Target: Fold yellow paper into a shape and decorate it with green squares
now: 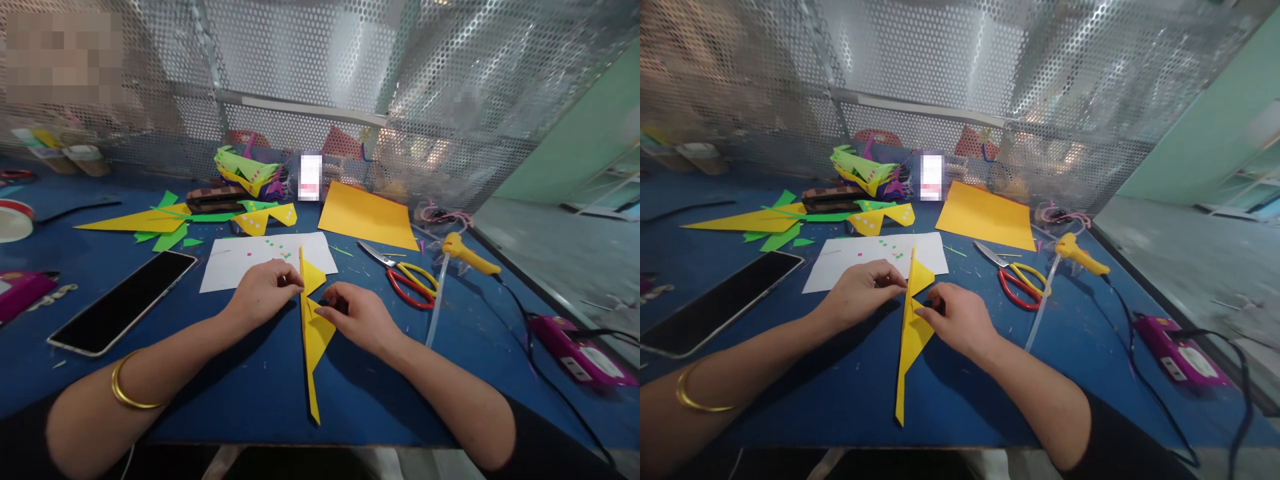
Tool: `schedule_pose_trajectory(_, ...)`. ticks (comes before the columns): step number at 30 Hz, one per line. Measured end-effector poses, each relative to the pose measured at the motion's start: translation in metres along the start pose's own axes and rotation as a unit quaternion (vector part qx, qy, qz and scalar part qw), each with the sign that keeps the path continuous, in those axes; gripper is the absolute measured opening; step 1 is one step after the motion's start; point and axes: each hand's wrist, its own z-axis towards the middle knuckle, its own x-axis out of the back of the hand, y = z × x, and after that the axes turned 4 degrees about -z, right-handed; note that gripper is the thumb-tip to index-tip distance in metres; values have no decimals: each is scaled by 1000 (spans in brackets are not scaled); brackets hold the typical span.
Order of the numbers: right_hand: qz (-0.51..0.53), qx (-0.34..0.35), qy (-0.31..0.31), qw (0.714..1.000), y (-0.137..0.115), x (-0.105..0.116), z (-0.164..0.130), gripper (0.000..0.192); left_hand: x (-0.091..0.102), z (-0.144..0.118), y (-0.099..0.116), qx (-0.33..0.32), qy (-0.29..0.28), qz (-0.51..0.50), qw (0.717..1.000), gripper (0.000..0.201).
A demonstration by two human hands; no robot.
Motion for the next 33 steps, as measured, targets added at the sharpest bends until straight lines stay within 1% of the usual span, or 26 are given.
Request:
schedule_pose_trajectory(2, 3, 2, 7, 1000, 1, 0, 0, 14, 0, -2, 3, -5, 17, -42, 999, 8)
schedule_pose_trajectory(4, 16, 13, 28, 999, 2, 0, 0, 13, -1, -5, 8, -13, 31, -64, 997, 7)
schedule_pose_trajectory(7, 50, 49, 67, 995, 3, 2, 0, 11, -1, -10, 16, -15, 41, -88, 995, 9)
schedule_pose_trajectory(9, 69, 73, 86, 991, 2, 2, -1, 10, -2, -12, 20, 2, 30, -115, 993, 16)
schedule_pose_trajectory(13, 87, 103, 110, 985, -1, 2, -3, 8, -2, -12, 25, 52, -18, -167, 984, 26)
schedule_pose_trajectory(17, 90, 117, 109, 983, -2, 1, -6, 8, -2, -12, 27, 103, -37, -223, 969, 31)
schedule_pose_trajectory(19, 89, 118, 109, 983, -1, 1, -6, 8, -3, -13, 27, 117, -43, -281, 952, 33)
schedule_pose_trajectory(20, 91, 118, 111, 983, -1, 1, -5, 8, -3, -13, 27, 120, -49, -320, 939, 33)
schedule_pose_trajectory(21, 94, 116, 114, 982, -1, 1, -5, 8, -4, -13, 26, 123, -58, -360, 923, 30)
schedule_pose_trajectory(23, 103, 111, 120, 981, 0, 1, -5, 8, -5, -13, 25, 132, -71, -428, 891, 19)
schedule_pose_trajectory(24, 108, 107, 123, 981, 0, 1, -5, 8, -5, -13, 25, 138, -76, -449, 879, 15)
schedule_pose_trajectory(26, 119, 105, 131, 979, -1, 1, -5, 8, -6, -13, 23, 147, -79, -472, 866, 17)
schedule_pose_trajectory(28, 129, 113, 141, 975, -1, 2, -5, 7, -7, -13, 22, 147, -81, -474, 864, 21)
schedule_pose_trajectory(33, 128, 156, 162, 966, -5, 5, -8, 5, -6, -16, 24, 165, -89, -443, 877, 24)
